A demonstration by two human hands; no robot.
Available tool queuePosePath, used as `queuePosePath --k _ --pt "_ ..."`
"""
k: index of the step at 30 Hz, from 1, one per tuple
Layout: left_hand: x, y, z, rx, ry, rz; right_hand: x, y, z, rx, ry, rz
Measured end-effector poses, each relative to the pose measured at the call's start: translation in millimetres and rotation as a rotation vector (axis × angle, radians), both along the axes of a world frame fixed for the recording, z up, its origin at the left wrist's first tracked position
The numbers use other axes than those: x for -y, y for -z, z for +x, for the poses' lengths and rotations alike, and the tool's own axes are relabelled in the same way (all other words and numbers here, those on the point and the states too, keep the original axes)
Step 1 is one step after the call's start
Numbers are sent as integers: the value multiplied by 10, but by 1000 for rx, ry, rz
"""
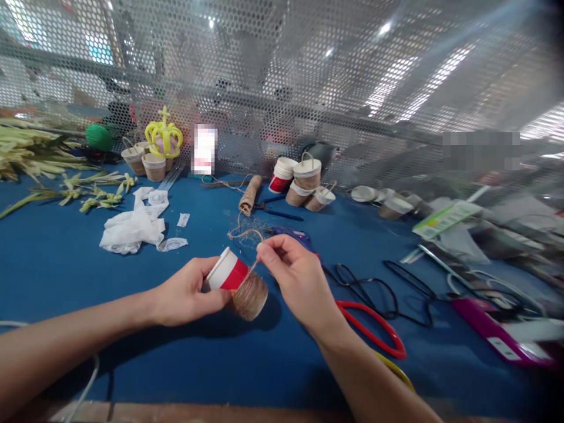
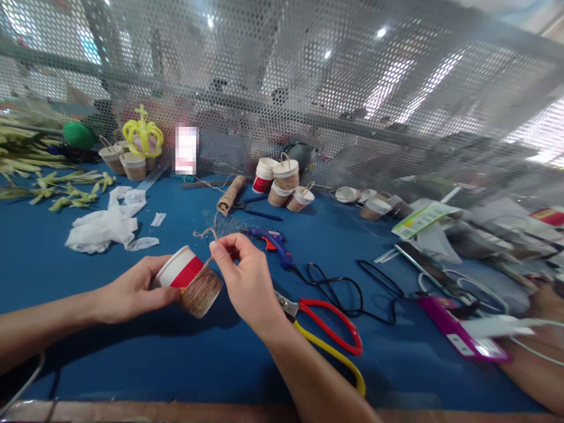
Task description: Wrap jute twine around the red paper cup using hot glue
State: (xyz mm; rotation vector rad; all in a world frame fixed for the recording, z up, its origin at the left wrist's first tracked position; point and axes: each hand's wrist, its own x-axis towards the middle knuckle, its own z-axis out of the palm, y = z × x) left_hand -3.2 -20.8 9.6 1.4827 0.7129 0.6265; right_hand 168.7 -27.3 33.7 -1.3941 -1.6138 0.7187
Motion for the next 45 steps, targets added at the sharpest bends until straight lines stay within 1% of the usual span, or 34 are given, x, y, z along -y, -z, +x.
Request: queuePosePath --k 10,19,30,35,42,45 --pt "8 4 -10 -32 17 86 -42 48 -9 45 -18 -21" --pt "26 4 -18 -34 29 183 -14 65 -21 92 -29 -37" --pt "25 20 -13 -29 10 319 -15 72 -28 96 -70 -77" --pt "26 25 -11 -37 -5 273 -27 95 -32 85 -87 -102" --pt "38 39 -16 48 -21 48 -52 117 -36 92 -84 -99" --pt "36 41 -14 82 -42 -20 -56 125 -44 92 -87 -104"
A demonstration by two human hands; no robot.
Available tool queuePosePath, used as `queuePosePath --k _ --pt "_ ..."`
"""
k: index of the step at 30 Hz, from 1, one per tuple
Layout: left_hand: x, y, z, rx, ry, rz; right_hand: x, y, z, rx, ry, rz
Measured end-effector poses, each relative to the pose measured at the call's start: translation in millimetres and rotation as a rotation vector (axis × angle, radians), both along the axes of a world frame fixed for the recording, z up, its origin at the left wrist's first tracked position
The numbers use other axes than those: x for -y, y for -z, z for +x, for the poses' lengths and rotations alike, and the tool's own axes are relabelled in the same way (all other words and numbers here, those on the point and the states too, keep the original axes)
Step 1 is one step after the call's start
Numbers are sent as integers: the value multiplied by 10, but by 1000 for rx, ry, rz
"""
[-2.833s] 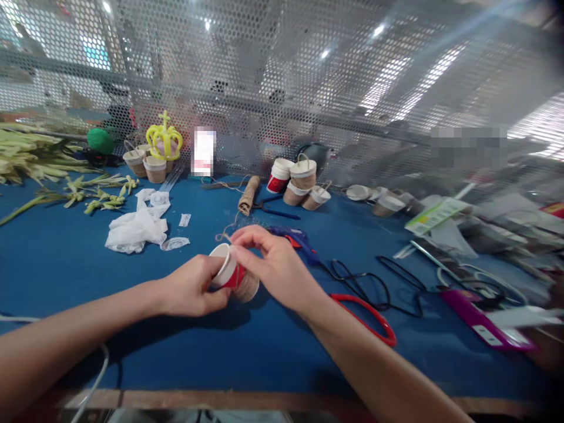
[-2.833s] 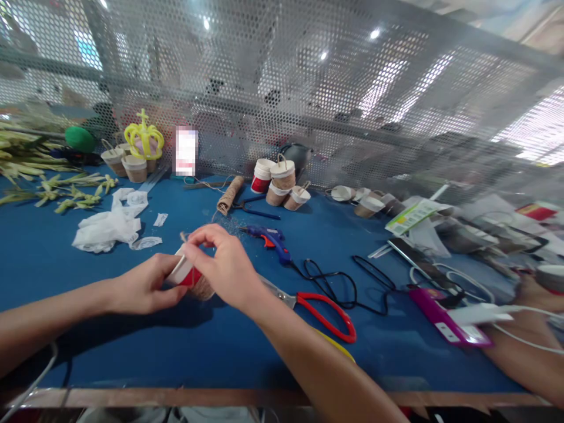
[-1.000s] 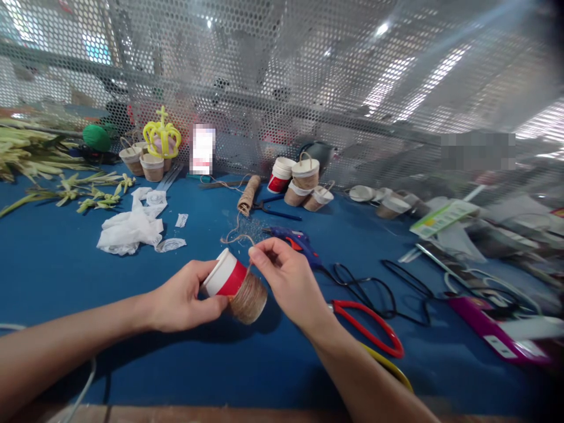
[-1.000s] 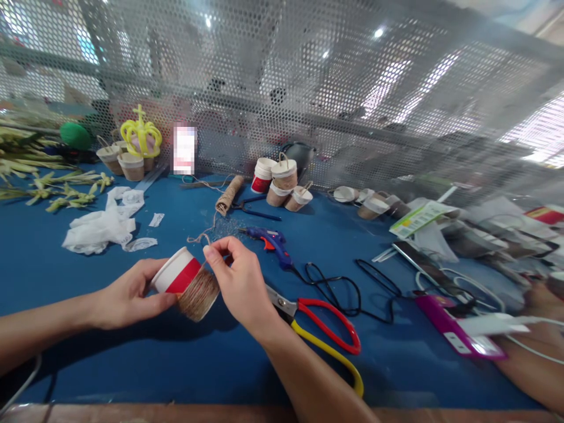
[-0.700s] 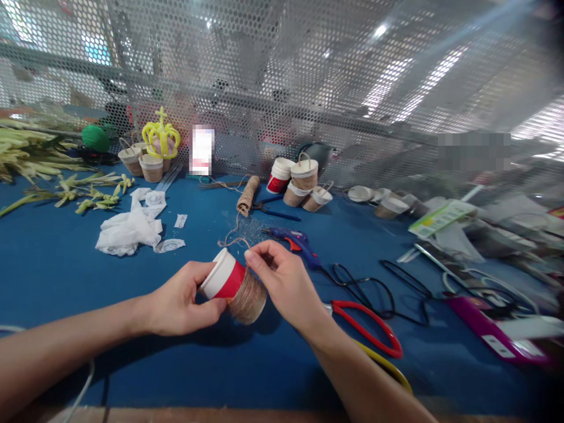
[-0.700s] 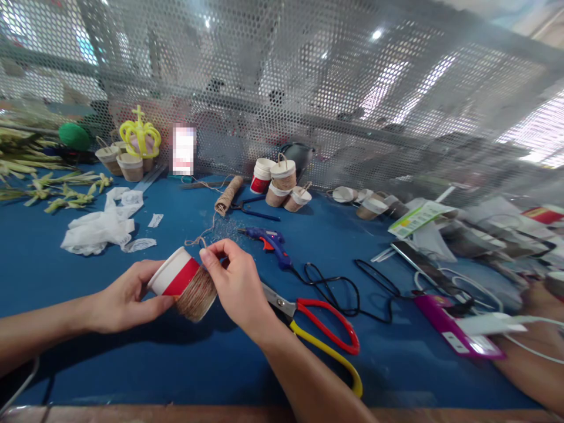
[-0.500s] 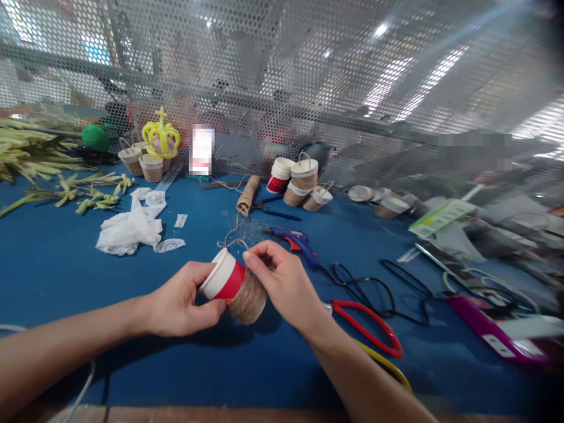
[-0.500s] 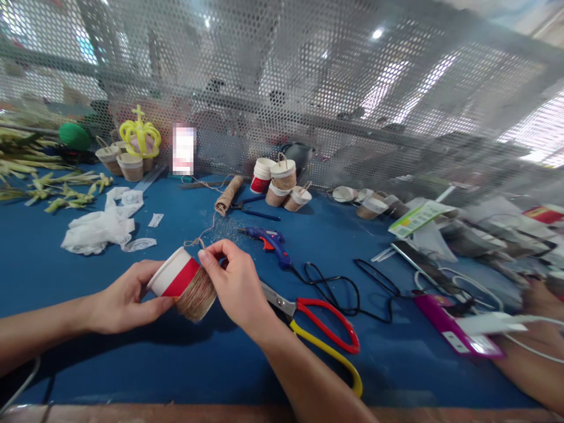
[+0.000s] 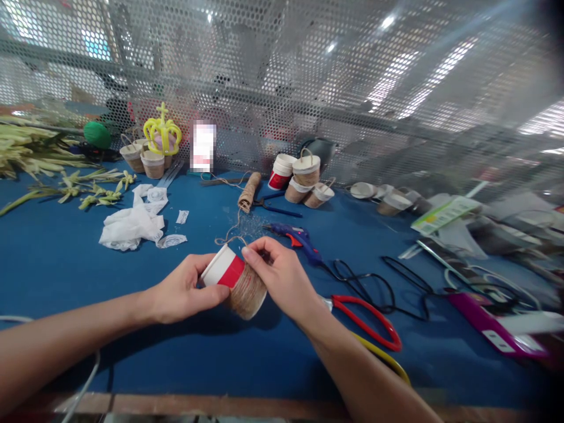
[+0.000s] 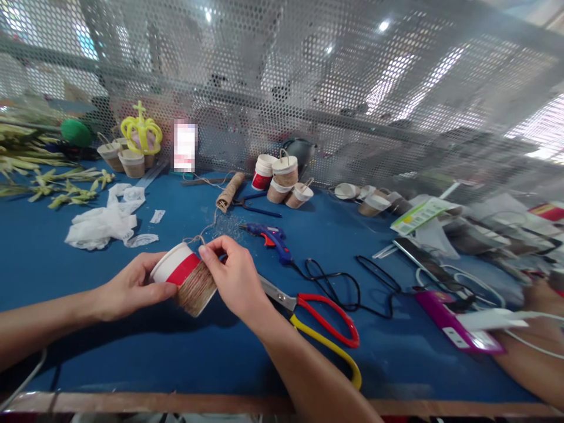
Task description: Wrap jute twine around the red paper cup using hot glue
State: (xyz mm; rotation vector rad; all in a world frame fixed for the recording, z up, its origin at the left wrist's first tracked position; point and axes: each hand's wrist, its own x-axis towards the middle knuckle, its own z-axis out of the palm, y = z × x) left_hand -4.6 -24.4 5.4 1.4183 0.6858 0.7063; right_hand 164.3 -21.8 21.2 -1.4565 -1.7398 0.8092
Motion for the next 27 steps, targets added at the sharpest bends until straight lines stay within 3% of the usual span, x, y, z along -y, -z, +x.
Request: queuePosePath --k 9,13,17,21,24,27 --pt "12 25 0 -58 -48 15 23 -20 -17 7 -1 -4" --pt "15 24 -15 -102 -35 184 -20 0 24 -5 -27 -18" --pt "-12 45 -35 -113 -121 427 -60 -6 93 -90 -61 -55" --pt "-72 84 -66 -74 -245 546 -42 -85 124 -240 -253 -265" --pt "-115 94 -84 -40 -214 483 -25 -147 129 -260 -322 -314" --pt "-149 88 -72 18 -153 228 -22 -158 140 -136 -294 -225"
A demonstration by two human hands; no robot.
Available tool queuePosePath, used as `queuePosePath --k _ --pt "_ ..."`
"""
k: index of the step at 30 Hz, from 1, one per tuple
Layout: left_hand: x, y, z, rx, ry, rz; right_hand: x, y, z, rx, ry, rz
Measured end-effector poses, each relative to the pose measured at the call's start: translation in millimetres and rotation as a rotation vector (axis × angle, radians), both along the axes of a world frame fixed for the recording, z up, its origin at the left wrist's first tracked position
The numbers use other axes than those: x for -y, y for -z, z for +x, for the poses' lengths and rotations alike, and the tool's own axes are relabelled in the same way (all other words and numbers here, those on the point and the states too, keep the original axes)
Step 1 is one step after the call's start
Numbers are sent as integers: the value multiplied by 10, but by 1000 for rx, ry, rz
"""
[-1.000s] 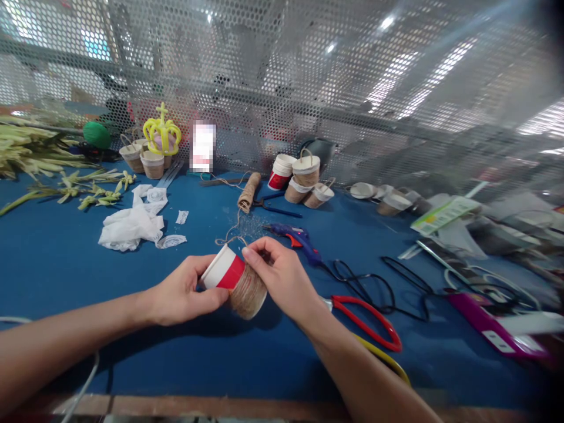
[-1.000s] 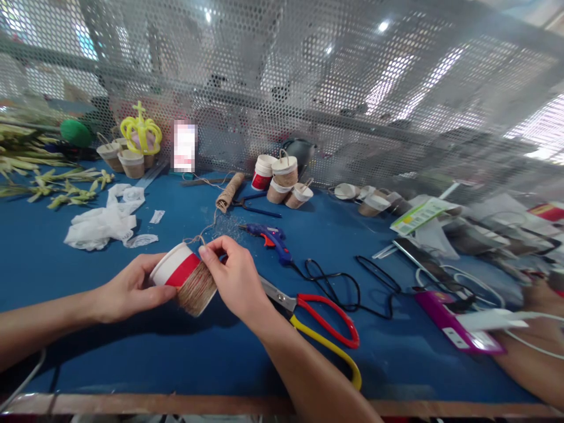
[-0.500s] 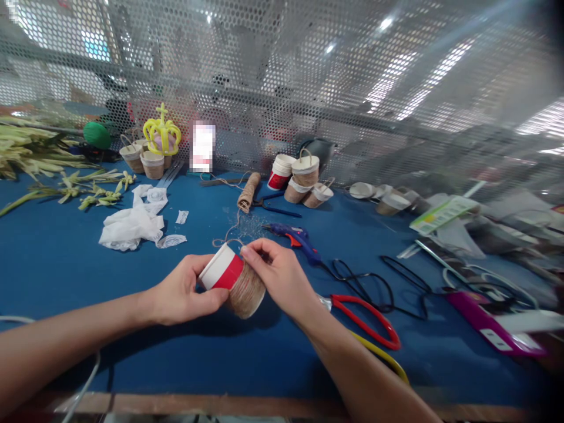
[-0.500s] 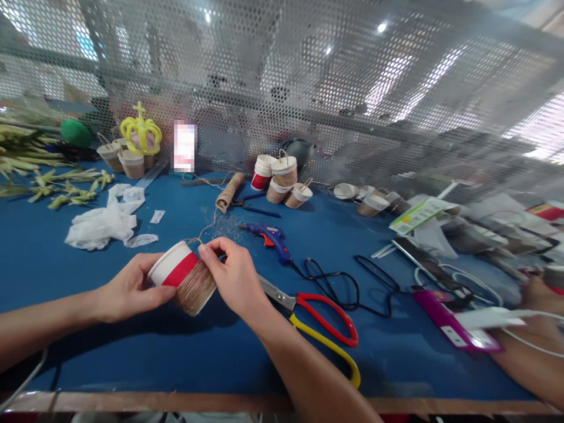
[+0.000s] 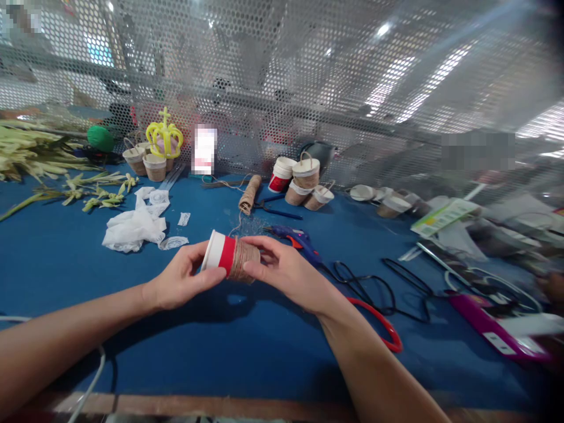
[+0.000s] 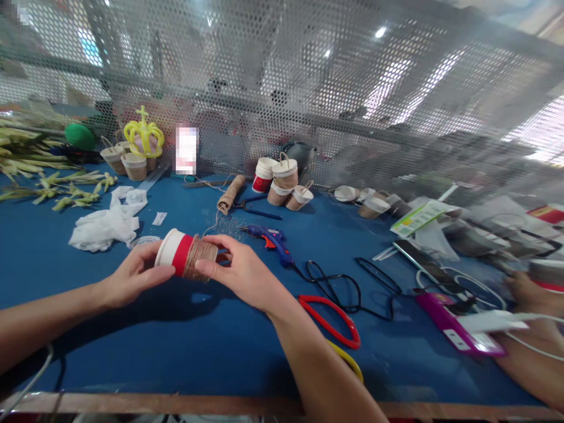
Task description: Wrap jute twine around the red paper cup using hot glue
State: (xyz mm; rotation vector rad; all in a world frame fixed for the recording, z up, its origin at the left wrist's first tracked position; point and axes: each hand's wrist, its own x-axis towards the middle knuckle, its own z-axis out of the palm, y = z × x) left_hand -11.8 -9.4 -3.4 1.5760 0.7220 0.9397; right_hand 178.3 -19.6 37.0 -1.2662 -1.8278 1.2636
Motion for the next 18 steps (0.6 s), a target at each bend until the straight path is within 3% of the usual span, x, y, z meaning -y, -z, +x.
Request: queuePosePath --k 4,8,12,18 --pt "-33 -14 57 103 -21 -339 34 43 -24 209 -26 182" --pt "-47 -34 88 103 -46 -534 107 77 -104 349 -75 352" --pt "-46 -35 87 80 -30 -588 138 84 -148 429 -116 366" --pt "-38 -32 98 97 -72 -562 103 112 -120 387 -138 357"
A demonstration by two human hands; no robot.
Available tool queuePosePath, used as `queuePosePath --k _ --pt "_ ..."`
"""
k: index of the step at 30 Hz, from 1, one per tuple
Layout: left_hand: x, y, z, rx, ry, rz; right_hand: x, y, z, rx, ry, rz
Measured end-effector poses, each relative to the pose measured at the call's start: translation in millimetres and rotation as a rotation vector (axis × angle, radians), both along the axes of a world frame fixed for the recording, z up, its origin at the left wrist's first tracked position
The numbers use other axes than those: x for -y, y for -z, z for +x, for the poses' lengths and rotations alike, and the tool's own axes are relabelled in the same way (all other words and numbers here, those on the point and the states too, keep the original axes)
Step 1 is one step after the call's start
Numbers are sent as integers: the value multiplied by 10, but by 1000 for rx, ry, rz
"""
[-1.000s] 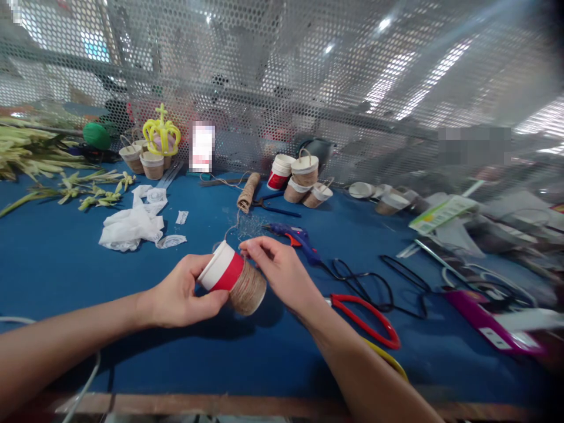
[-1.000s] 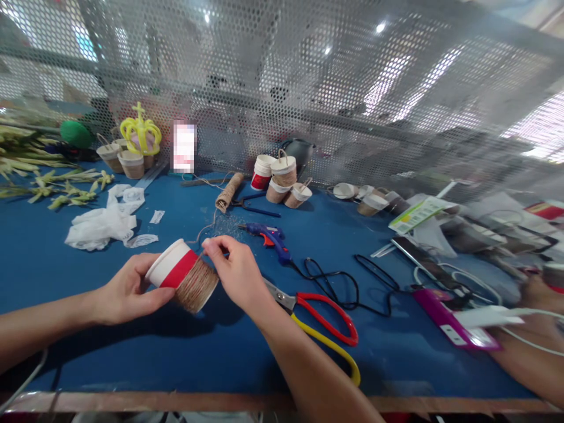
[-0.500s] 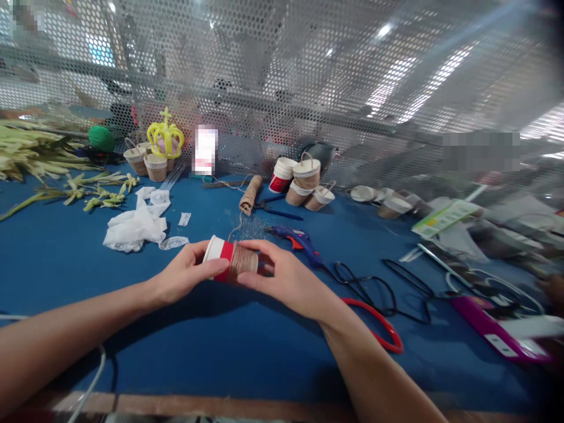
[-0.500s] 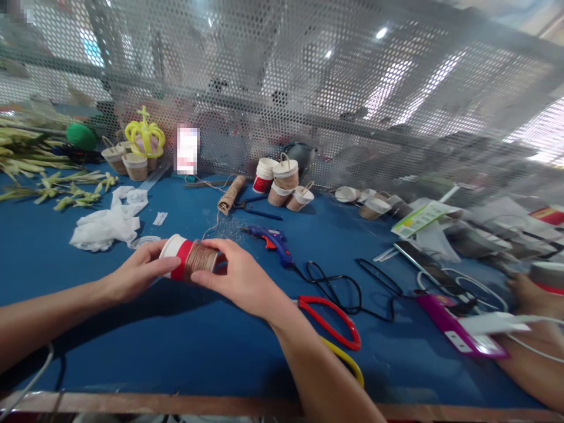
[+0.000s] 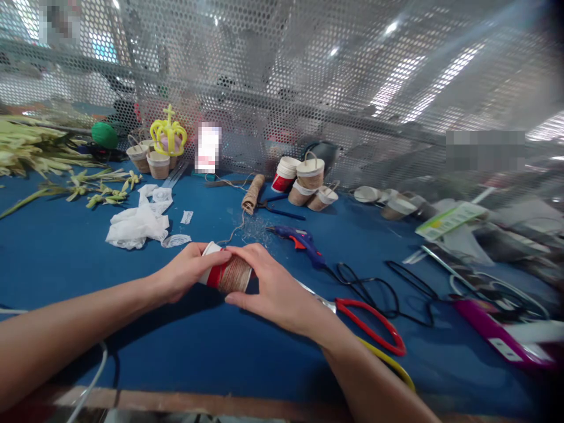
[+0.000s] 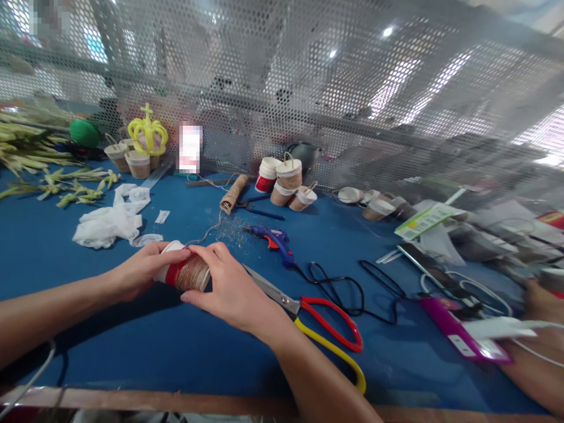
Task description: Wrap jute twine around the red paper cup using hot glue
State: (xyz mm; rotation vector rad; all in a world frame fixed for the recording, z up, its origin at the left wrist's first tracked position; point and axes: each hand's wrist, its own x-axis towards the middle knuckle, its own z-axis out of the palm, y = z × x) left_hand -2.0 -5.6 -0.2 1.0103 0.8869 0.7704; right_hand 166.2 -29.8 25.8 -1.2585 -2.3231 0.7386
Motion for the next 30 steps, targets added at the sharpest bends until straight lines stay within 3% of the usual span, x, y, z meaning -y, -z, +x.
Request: queuePosePath --k 5,8,13,16,18,21,26,30 --pt "-28 -4 5 -77 -45 42 -33 56 20 -17 -1 -3" --pt "-48 6 0 -148 -53 117 -34 -6 58 -40 54 11" --pt "-48 38 -8 -236 11 287 -62 -327 271 -118 388 135" --pt "-42 44 -6 -314 5 343 -204 -425 517 14 584 208" --pt "-40 32 -4 -332 -4 339 -347 -366 710 274 717 194" --pt "-38 2 -1 -315 10 316 -554 -135 963 350 715 91" --pt "-45 -18 2 -322 25 288 -715 182 1117 293 725 -4" --pt "-72 8 0 -331 13 289 -651 108 1043 146 782 -46"
